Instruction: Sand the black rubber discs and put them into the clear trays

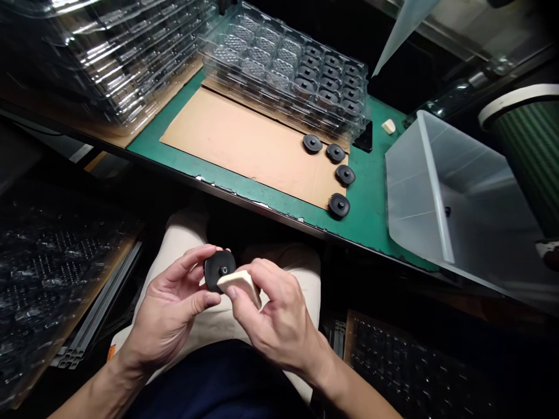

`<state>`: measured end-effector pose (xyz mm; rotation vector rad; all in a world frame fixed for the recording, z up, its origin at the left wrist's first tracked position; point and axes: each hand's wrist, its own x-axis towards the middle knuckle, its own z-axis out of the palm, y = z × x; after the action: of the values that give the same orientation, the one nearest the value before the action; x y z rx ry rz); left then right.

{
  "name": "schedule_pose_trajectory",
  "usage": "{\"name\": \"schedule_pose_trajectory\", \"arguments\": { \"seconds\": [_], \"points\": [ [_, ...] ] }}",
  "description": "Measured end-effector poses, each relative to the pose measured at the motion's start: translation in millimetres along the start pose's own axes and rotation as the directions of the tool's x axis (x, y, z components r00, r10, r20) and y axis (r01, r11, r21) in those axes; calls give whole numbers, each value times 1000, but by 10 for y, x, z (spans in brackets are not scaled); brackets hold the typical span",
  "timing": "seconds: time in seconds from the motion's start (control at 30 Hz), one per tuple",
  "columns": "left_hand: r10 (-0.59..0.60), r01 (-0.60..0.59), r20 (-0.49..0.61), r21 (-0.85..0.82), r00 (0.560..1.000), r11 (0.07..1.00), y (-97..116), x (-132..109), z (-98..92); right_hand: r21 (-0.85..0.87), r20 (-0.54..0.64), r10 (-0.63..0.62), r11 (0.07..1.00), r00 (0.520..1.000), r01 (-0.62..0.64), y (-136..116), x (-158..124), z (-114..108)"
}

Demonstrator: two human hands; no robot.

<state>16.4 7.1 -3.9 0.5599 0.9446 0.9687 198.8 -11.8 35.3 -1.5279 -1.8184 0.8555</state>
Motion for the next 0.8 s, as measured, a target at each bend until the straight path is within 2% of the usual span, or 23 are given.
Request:
{"name": "schedule_pose_trajectory", "arguments": {
  "seconds": [0.1, 0.23, 0.43, 0.57, 0.67, 0.73, 0.8],
  "points": [
    [-51, 51, 19, -13, 999, 999, 36, -9, -45, -137, -22, 3, 991, 1000, -6, 79, 15, -32],
    [-139, 141, 71, -19, 988, 990, 38, -19, -89, -273, -16, -53, 961, 998, 46, 146, 44, -63],
    [-261, 264, 136, -7, 956, 964, 53, -28, -166, -260, 81, -114, 957, 990, 131, 139, 44, -114],
    [-326, 329, 190, 15, 926, 944, 25, -47, -215, -205, 138, -171, 959, 976, 197, 160, 51, -125],
    [-354, 367, 241, -12, 904, 930, 5, -55, -173, -95, 150, -246, 961, 958, 261, 200, 67, -133],
    [-357, 386, 277, -55, 892, 921, 2, -45, -99, 38, 67, -262, 965, 963, 260, 235, 63, -137],
    [-375, 406, 261, -74, 889, 911, 5, -15, -13, 169, -72, -158, 971, 985, 168, 285, 34, -133]
  ]
}}
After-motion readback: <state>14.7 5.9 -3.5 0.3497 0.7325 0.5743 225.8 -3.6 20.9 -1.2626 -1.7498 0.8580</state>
